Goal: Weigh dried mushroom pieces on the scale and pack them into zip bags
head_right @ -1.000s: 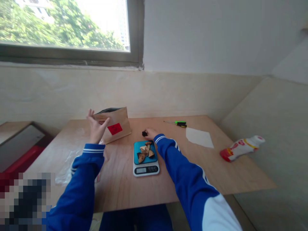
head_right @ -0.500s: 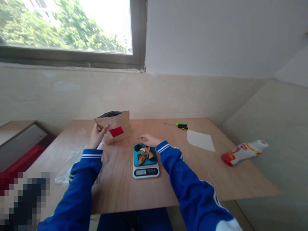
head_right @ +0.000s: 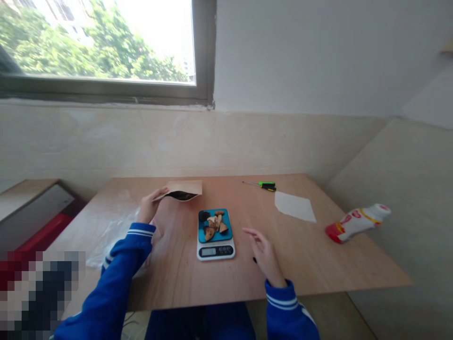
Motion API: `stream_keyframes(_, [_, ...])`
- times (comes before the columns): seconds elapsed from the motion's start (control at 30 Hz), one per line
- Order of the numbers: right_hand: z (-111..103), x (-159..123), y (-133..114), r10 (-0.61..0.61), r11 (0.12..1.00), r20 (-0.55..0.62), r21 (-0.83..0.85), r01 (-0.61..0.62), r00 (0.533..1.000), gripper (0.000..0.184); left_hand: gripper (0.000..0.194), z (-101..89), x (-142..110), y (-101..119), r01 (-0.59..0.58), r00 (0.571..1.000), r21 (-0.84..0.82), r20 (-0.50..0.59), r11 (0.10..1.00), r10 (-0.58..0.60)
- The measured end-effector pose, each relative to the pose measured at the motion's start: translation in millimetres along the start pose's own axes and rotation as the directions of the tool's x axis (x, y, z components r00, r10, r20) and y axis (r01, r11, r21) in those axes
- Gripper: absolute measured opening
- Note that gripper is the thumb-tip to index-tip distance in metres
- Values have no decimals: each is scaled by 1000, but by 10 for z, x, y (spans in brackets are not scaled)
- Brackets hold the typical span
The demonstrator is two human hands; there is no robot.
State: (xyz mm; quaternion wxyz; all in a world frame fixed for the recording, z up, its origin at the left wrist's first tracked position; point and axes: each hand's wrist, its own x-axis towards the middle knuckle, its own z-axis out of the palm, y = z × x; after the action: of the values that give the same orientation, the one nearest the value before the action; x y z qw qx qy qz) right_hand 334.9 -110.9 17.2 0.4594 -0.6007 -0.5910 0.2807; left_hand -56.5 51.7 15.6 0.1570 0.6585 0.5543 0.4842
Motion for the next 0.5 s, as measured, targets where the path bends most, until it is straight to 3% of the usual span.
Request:
stream_keyframes(0.17, [-90, -292, 140, 98, 995, -34, 24, -98, 995, 38, 41, 26, -113, -93, 4, 998, 76, 54, 997, -8])
stream_keyframes(0.37, [-146, -378, 91, 67, 998, -83, 9, -66, 994, 39, 40, -18, -190, -205, 26, 975, 217, 208, 976, -73])
stream_keyframes(0.5, [-157, -406, 64, 56, 998, -81, 13, -55, 995, 42, 43, -76, -304, -213, 49, 972, 325, 203, 944, -120])
